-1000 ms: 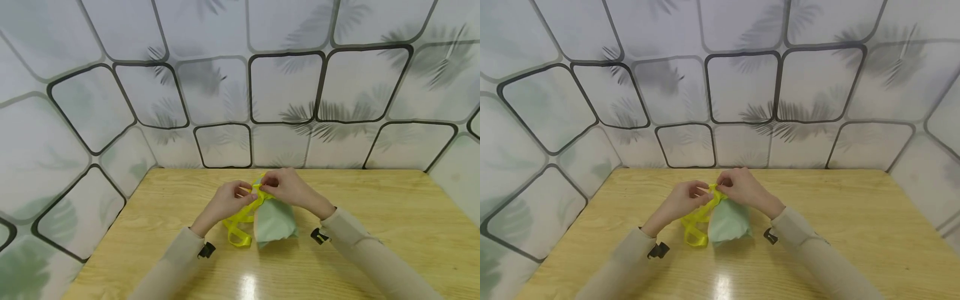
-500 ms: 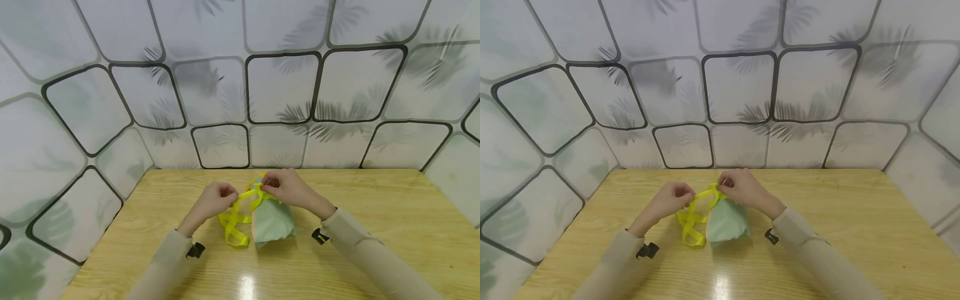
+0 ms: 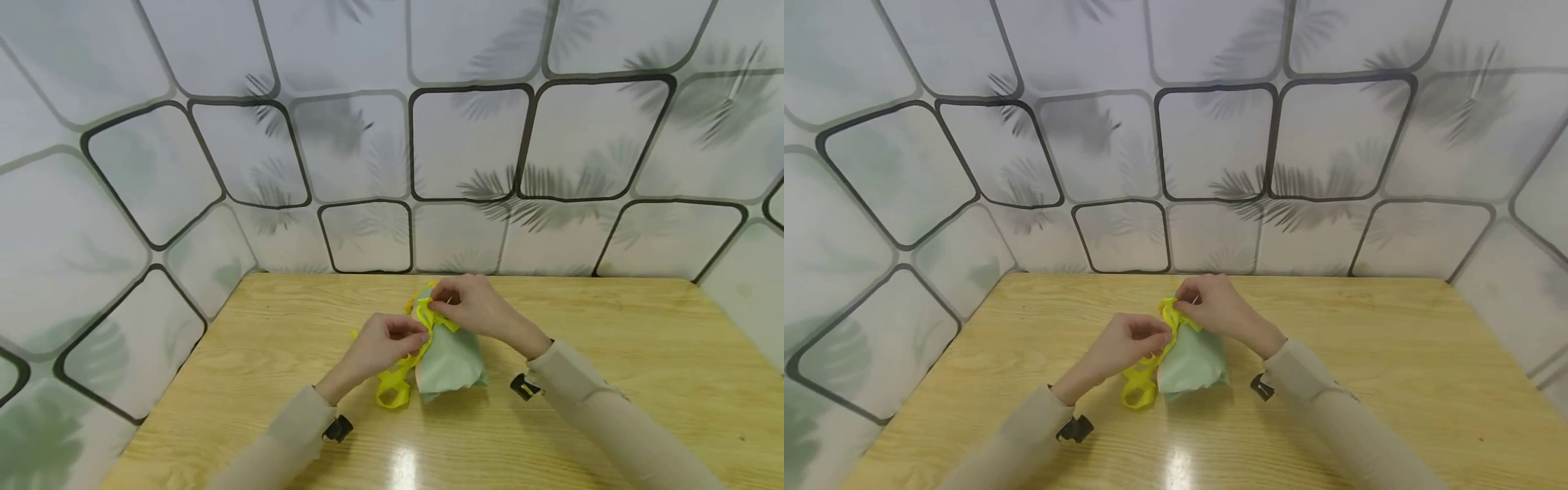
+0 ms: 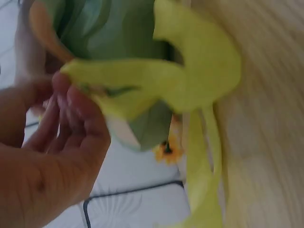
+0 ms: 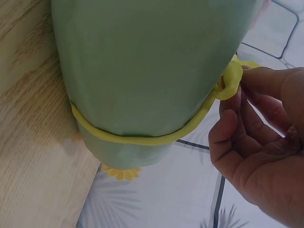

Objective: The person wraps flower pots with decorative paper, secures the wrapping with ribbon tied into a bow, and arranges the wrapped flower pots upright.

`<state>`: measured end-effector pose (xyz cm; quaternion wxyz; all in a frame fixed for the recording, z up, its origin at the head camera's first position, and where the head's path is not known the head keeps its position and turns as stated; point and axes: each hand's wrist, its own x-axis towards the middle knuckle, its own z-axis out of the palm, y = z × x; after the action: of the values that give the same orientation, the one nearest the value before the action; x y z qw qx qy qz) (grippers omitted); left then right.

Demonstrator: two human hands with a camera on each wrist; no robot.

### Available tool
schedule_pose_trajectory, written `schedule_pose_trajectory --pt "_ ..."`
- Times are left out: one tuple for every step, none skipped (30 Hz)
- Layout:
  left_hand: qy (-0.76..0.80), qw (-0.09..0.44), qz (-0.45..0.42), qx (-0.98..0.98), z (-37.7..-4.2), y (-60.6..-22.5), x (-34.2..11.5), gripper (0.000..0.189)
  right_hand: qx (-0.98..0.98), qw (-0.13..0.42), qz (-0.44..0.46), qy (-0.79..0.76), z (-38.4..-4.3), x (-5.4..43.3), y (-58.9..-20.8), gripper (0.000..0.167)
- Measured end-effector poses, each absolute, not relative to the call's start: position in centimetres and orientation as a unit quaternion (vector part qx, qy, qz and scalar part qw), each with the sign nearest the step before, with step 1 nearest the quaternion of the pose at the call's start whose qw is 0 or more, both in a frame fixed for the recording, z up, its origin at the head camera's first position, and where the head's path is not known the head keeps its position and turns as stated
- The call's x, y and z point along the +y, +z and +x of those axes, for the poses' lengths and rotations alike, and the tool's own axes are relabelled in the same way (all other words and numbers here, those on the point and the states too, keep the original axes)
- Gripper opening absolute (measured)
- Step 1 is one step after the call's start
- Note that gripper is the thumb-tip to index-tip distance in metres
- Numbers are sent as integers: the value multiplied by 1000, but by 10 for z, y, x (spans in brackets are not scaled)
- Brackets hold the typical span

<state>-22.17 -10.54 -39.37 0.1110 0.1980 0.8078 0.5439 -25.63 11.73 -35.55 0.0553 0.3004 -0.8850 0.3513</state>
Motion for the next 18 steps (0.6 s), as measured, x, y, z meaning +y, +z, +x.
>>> schedule_pose_trajectory --pt "551 94 195 806 -222 -395 -99 18 -884 55 301 354 -256 118 -356 6" --pt "557 83 189 804 -222 -396 -94 18 -883 55 301 355 -257 118 -356 5" --pt "561 73 183 804 -221 -396 -90 18 -883 52 299 357 -257 119 -356 5" --pt "566 68 175 803 -221 -397 -88 18 -883 49 299 360 -257 118 -357 5" --pt "569 66 168 802 -221 -396 -86 19 -883 47 297 361 -256 118 -357 5" --pt "572 68 163 801 -220 -396 -84 21 -883 45 295 362 -256 118 -357 6" --pt "575 75 160 799 -220 -395 -83 22 -883 44 294 363 -256 118 -357 6" --pt "575 84 153 799 -220 -394 -83 23 -883 43 293 363 -256 118 -357 6" --pt "577 93 146 798 -220 -393 -82 24 -884 43 292 363 -256 118 -357 6" --pt "581 102 137 796 -219 -392 -82 25 -884 44 292 362 -257 118 -357 6" --pt "585 113 129 793 -219 -390 -81 25 -885 46 291 361 -257 118 -357 6" --pt "588 123 120 791 -219 -389 -81 26 -885 47 290 360 -258 117 -357 6" --pt "590 134 111 789 -219 -388 -81 26 -886 49 289 360 -258 117 -356 5" --pt "592 143 103 786 -219 -387 -81 26 -886 50 287 360 -258 116 -356 5" --pt "595 151 98 783 -219 -386 -81 26 -887 49 284 361 -258 116 -356 6" --pt "597 159 94 780 -219 -385 -81 27 -887 49 281 362 -258 116 -356 6" --pt "600 167 91 777 -219 -385 -81 27 -887 49 279 365 -258 116 -356 6" --pt "601 172 90 775 -220 -385 -82 27 -887 48 276 368 -258 115 -356 6"
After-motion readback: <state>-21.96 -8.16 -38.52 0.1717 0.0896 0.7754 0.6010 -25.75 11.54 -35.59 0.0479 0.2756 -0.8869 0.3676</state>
